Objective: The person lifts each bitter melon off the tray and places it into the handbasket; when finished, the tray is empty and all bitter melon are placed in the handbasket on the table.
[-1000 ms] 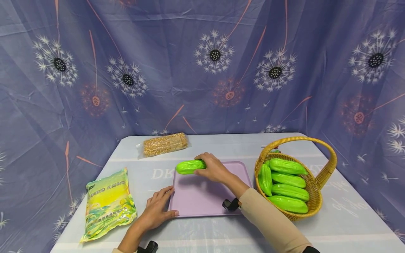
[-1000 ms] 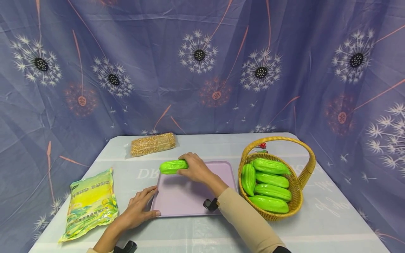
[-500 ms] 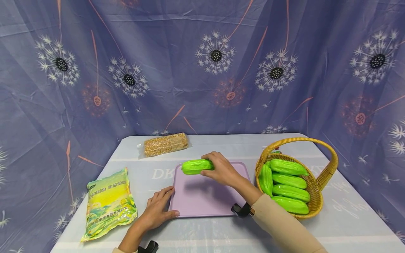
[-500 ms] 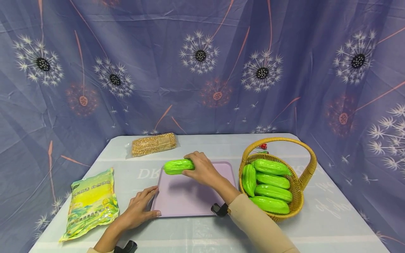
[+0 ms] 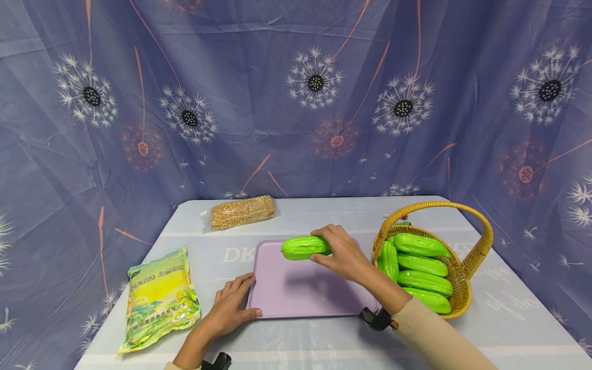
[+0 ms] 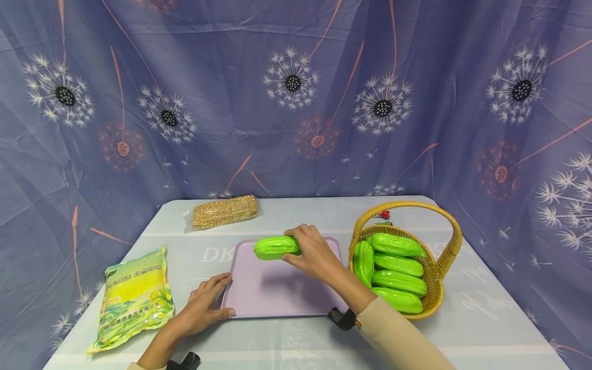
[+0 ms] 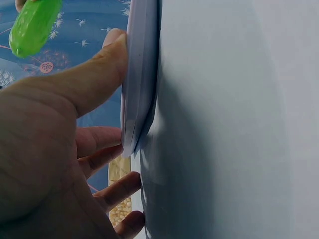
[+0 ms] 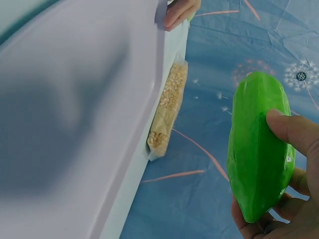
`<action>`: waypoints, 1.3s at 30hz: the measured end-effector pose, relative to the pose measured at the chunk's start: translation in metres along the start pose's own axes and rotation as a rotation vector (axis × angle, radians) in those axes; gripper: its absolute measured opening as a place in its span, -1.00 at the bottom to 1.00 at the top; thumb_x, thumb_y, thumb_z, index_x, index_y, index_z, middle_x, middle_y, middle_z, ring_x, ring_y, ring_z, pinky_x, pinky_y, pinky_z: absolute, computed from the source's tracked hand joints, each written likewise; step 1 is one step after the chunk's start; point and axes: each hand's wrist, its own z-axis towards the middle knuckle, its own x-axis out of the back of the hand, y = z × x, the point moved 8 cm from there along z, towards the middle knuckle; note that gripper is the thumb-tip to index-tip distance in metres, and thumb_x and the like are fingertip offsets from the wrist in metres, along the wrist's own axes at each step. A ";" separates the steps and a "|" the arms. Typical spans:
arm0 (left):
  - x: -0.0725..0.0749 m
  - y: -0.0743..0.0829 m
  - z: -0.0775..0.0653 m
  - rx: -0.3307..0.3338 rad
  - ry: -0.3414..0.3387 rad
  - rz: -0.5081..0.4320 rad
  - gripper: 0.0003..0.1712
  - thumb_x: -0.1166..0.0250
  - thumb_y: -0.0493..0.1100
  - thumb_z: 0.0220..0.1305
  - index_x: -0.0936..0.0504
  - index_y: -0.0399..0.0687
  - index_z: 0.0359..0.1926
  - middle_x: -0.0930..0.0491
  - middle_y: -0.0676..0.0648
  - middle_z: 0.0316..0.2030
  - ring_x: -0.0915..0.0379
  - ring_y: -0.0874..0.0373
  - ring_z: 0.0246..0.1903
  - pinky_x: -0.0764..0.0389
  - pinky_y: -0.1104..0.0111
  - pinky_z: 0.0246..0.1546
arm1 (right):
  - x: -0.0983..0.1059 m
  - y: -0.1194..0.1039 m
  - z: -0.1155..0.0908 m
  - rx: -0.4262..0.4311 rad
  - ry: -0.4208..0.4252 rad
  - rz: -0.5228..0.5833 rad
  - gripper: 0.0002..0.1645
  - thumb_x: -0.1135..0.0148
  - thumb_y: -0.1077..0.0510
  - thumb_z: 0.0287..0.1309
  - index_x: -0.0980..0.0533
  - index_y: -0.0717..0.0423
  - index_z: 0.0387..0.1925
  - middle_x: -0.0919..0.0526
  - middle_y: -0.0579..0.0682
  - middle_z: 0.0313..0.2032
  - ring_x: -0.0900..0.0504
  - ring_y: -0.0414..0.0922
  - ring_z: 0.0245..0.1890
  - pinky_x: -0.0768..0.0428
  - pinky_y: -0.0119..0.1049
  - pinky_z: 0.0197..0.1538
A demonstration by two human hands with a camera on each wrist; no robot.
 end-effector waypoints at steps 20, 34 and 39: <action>-0.001 -0.001 0.000 -0.008 0.007 0.003 -0.06 -0.46 0.12 -0.09 -0.37 -0.21 0.28 -0.29 -0.07 0.32 -0.21 -0.06 0.22 -0.18 -0.02 0.07 | 0.040 0.021 -0.047 0.033 0.076 -0.089 -0.36 -0.47 -0.03 -0.11 -0.49 -0.01 0.07 -0.58 -0.10 -0.10 -0.44 -0.19 -0.15 -0.44 -0.24 -0.16; -0.001 -0.002 0.001 -0.005 0.008 -0.003 -0.06 -0.45 0.13 -0.08 -0.36 -0.21 0.29 -0.28 -0.07 0.33 -0.21 -0.08 0.22 -0.17 -0.02 0.09 | 0.070 0.050 -0.084 -0.062 0.117 -0.127 -0.33 -0.50 0.06 -0.16 -0.48 0.00 0.07 -0.57 -0.02 -0.01 -0.48 -0.08 0.00 -0.48 -0.05 -0.05; -0.001 -0.001 0.000 -0.010 0.007 -0.005 -0.06 -0.45 0.13 -0.07 -0.36 -0.22 0.29 -0.28 -0.07 0.33 -0.20 -0.08 0.23 -0.17 -0.02 0.09 | 0.078 0.061 -0.095 -0.077 0.142 -0.168 -0.33 -0.52 0.10 -0.20 -0.49 0.02 0.05 -0.58 -0.01 -0.02 -0.48 -0.09 -0.04 -0.47 -0.07 -0.10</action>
